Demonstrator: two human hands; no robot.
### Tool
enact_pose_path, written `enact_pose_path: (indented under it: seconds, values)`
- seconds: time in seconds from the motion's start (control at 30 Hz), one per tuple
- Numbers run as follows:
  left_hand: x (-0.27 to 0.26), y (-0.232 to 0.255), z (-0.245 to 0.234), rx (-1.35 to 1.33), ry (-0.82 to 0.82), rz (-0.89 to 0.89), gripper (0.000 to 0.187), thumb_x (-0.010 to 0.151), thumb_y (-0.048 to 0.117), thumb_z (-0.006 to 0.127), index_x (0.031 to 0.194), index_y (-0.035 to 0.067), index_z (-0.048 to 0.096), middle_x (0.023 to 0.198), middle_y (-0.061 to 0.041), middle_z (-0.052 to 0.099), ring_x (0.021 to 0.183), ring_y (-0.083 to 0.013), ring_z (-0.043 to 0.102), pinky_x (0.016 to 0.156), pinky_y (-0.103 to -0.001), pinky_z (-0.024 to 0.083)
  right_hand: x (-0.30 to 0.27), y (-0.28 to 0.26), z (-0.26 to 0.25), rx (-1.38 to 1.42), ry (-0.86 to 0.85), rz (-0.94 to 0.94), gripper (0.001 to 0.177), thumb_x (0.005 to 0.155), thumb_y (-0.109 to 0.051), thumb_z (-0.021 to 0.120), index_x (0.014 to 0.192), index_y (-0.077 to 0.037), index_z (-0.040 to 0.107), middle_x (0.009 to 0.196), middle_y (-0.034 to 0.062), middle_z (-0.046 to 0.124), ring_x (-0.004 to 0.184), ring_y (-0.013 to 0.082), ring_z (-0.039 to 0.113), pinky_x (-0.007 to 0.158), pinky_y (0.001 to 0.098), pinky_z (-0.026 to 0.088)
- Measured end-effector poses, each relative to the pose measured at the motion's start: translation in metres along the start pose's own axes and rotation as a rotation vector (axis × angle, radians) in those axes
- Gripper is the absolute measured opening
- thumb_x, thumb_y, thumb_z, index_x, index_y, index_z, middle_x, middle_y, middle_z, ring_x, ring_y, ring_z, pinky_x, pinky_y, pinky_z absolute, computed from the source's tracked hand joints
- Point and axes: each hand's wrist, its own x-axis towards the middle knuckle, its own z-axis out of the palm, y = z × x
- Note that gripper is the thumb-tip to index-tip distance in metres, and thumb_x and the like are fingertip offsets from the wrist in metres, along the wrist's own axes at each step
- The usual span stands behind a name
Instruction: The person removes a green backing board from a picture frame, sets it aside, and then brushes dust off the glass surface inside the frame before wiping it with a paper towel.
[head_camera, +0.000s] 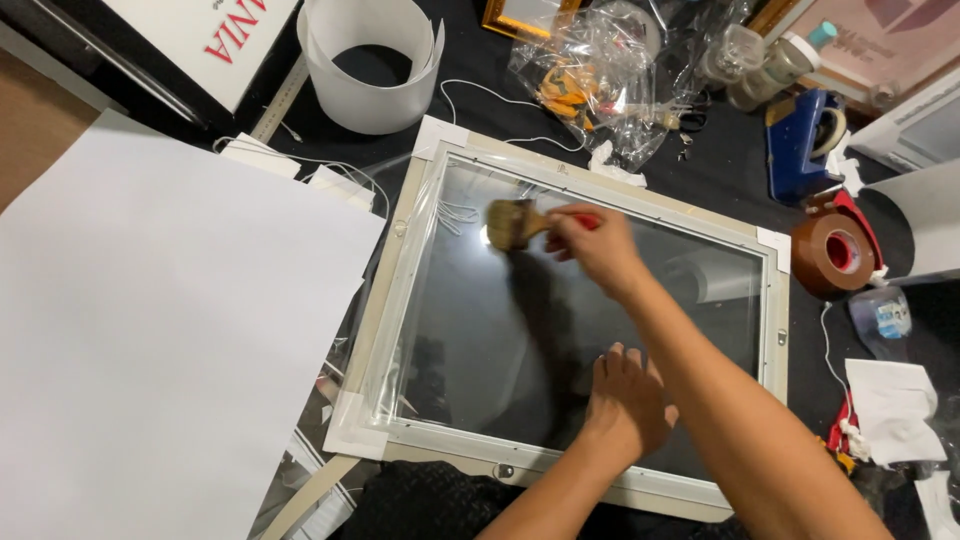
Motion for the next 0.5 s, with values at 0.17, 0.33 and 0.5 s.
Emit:
enact_pose_path:
  seconds: [0.17,0.33,0.5]
  values:
    - [-0.006,0.001,-0.008,-0.121,0.172,-0.007,0.072,0.091,0.041,0.069,0.142,-0.006,0.049,0.14,-0.031,0.051,0.141,-0.0514,0.034,0.114,-0.061,0.027,-0.017,0.028,-0.153,-0.63,0.612,0.226,0.023,0.097,-0.021,0.064,0.106,-0.005,0.077,0.086,0.017,0.075,0.069,0.0275,0.072,0.061,0.038,0.057]
    - [-0.009,0.007,-0.015,-0.145,0.226,0.031,0.062,0.088,0.041,0.073,0.13,-0.003,0.059,0.132,-0.029,0.058,0.135,-0.0495,0.04,0.111,-0.06,0.031,-0.019,0.056,-0.164,-0.793,0.622,-0.149,0.026,0.096,-0.03,0.064,0.104,-0.013,0.082,0.086,0.0139,0.076,0.075,0.031,0.07,0.07,0.0379,0.054]
    - [-0.022,0.001,-0.048,-0.166,0.038,0.026,0.07,0.09,0.037,0.067,0.14,-0.009,0.052,0.132,-0.033,0.057,0.14,-0.0523,0.04,0.116,-0.062,0.027,-0.06,0.011,-0.06,-0.172,0.024,-0.076,0.031,0.091,-0.016,0.073,0.121,-0.008,0.076,0.103,0.0209,0.077,0.093,0.0277,0.073,0.082,0.037,0.061]
